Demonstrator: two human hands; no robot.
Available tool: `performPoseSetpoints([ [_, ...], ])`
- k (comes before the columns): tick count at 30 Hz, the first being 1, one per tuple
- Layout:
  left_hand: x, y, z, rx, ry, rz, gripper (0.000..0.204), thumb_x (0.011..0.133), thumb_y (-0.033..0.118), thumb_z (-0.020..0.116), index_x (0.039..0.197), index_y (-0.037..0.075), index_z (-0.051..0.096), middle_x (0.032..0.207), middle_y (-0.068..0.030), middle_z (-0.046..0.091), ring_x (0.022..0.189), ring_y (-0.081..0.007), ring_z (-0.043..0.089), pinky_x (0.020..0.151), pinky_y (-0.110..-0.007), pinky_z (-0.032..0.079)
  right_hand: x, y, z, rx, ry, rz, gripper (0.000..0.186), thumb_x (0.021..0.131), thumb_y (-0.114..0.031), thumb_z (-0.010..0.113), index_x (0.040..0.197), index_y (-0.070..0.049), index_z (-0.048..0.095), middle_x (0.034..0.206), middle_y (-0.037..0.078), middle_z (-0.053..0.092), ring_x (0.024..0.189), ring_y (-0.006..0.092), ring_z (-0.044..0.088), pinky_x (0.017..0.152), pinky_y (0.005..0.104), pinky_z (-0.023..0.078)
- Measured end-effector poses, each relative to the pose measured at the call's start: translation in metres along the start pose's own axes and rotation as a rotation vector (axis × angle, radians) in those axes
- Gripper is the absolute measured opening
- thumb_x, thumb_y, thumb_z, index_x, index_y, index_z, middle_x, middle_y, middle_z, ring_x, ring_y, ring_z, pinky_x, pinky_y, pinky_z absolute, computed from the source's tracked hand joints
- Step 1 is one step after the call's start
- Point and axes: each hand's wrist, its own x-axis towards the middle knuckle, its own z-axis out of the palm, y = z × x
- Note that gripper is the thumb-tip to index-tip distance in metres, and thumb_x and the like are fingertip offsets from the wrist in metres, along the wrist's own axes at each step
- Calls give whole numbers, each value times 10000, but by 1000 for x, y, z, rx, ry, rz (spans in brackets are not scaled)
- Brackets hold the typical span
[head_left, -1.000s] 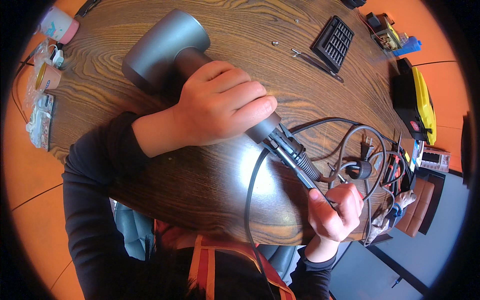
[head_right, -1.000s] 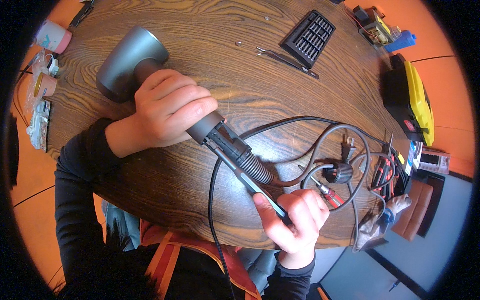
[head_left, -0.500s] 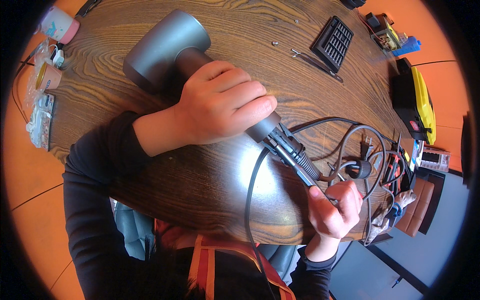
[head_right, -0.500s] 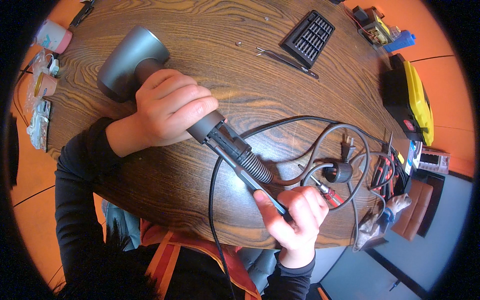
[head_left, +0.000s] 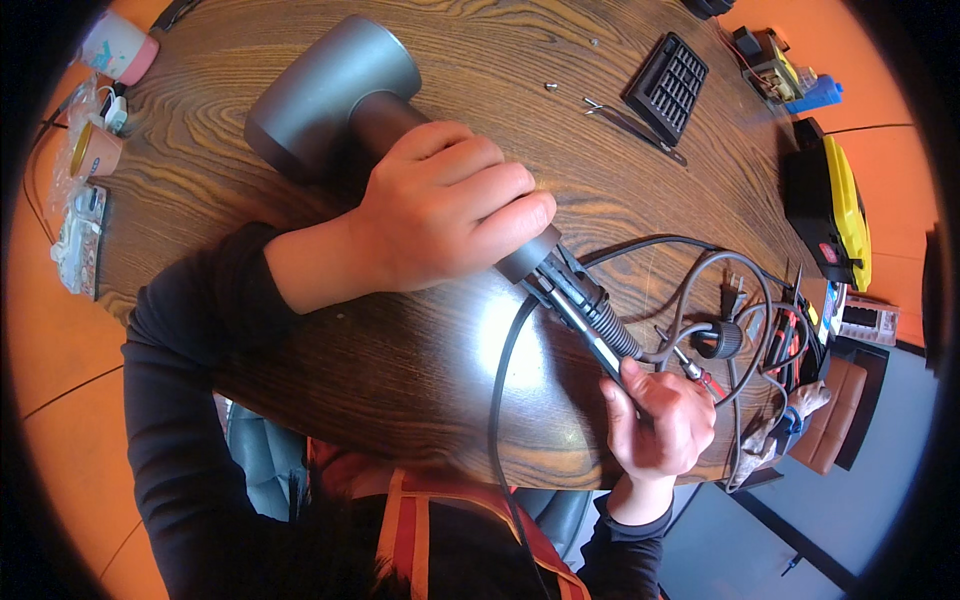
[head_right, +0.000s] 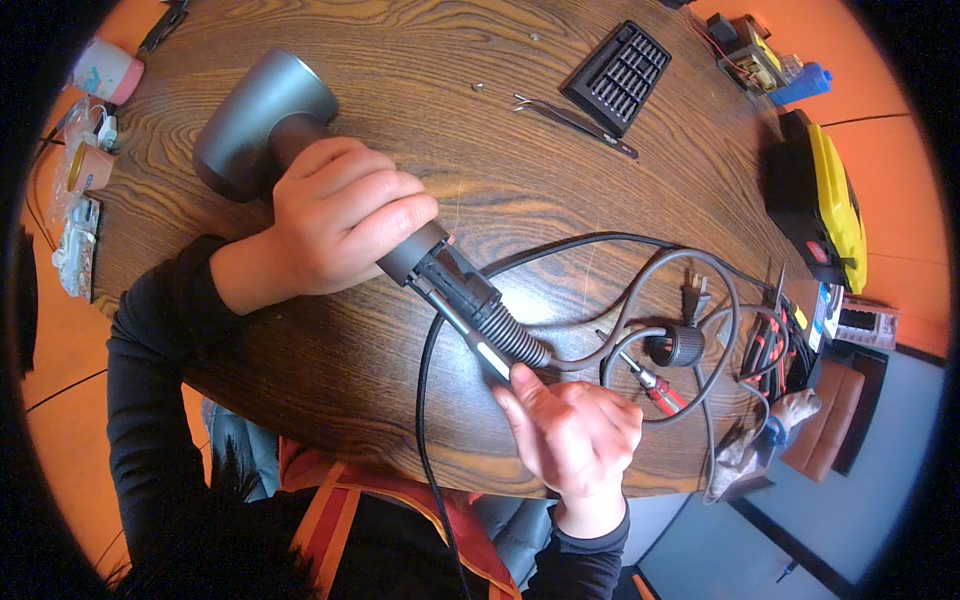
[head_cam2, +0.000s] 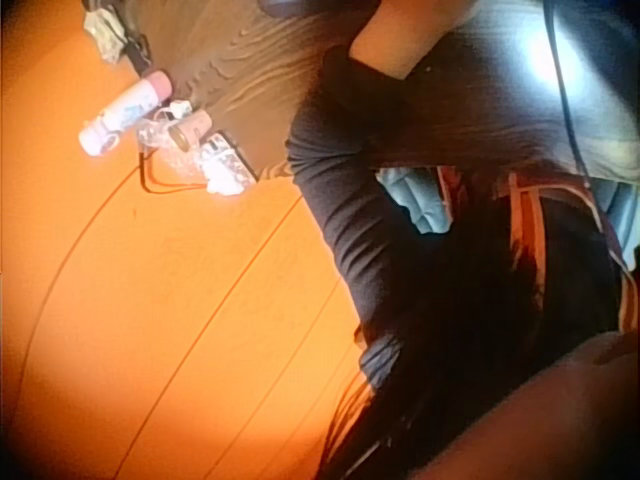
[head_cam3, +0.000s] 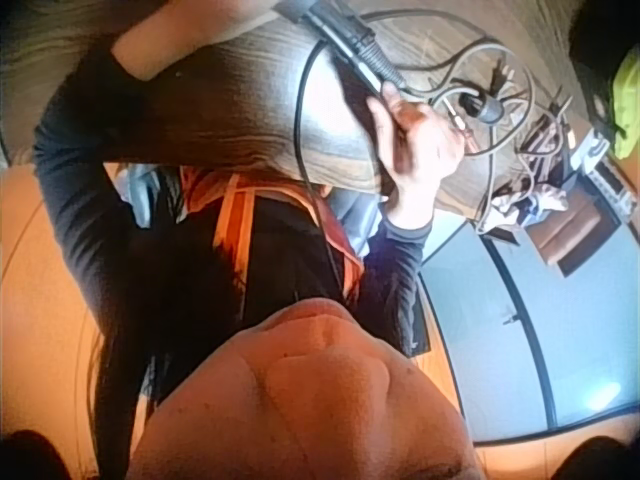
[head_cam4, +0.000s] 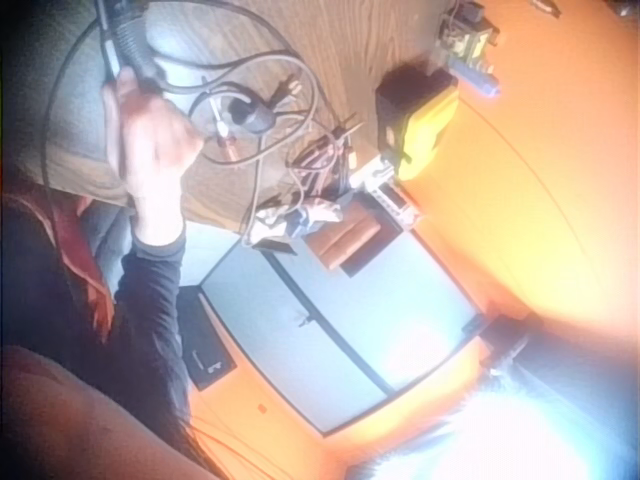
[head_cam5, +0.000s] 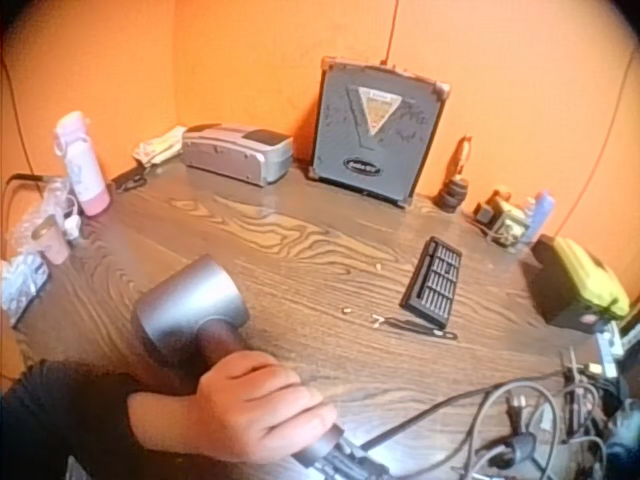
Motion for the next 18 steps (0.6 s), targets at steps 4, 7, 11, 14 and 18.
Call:
performPoseSetpoints([
  [4, -1, 1, 2, 21, -4, -10, 135, 703, 152, 635, 836, 125, 631, 772, 17, 563, 697, -131, 556, 693, -280, 450, 1, -2, 0, 79, -24, 114, 211, 685, -49, 787, 846, -10, 656, 535, 14, 539, 431, 159, 523, 421, 265, 404],
  [7, -1, 2, 2, 9, -8, -27, 138, 708, 152, 634, 843, 127, 628, 773, 16, 564, 695, -134, 558, 694, -282, 451, 3, 1, 0, -28, -24, 9, 242, 667, -78, 798, 860, -34, 659, 592, 14, 564, 473, 146, 532, 449, 249, 399],
  [11, -1, 2, 3, 11, -6, -34, 141, 710, 153, 634, 849, 131, 624, 775, 21, 566, 697, -134, 561, 695, -284, 452, 5, 5, -1, -193, 13, -156, 326, 606, -77, 757, 915, -138, 672, 782, 1, 600, 608, 128, 528, 558, 260, 395],
  [14, -1, 1, 2, 12, 3, -31, 140, 709, 154, 635, 847, 134, 622, 777, 24, 567, 697, -131, 561, 697, -284, 453, 3, -1, -4, -273, 16, -151, 333, 599, -77, 735, 918, -150, 677, 786, -16, 601, 605, 124, 507, 644, 289, 379],
  [18, 0, 1, 3, 5, 14, -44, 141, 703, 150, 639, 842, 135, 623, 778, 26, 568, 695, -127, 559, 696, -281, 453, 1, -5, -2, -247, 21, -102, 318, 612, -73, 793, 906, -126, 682, 764, -28, 606, 595, 118, 493, 655, 299, 351],
])
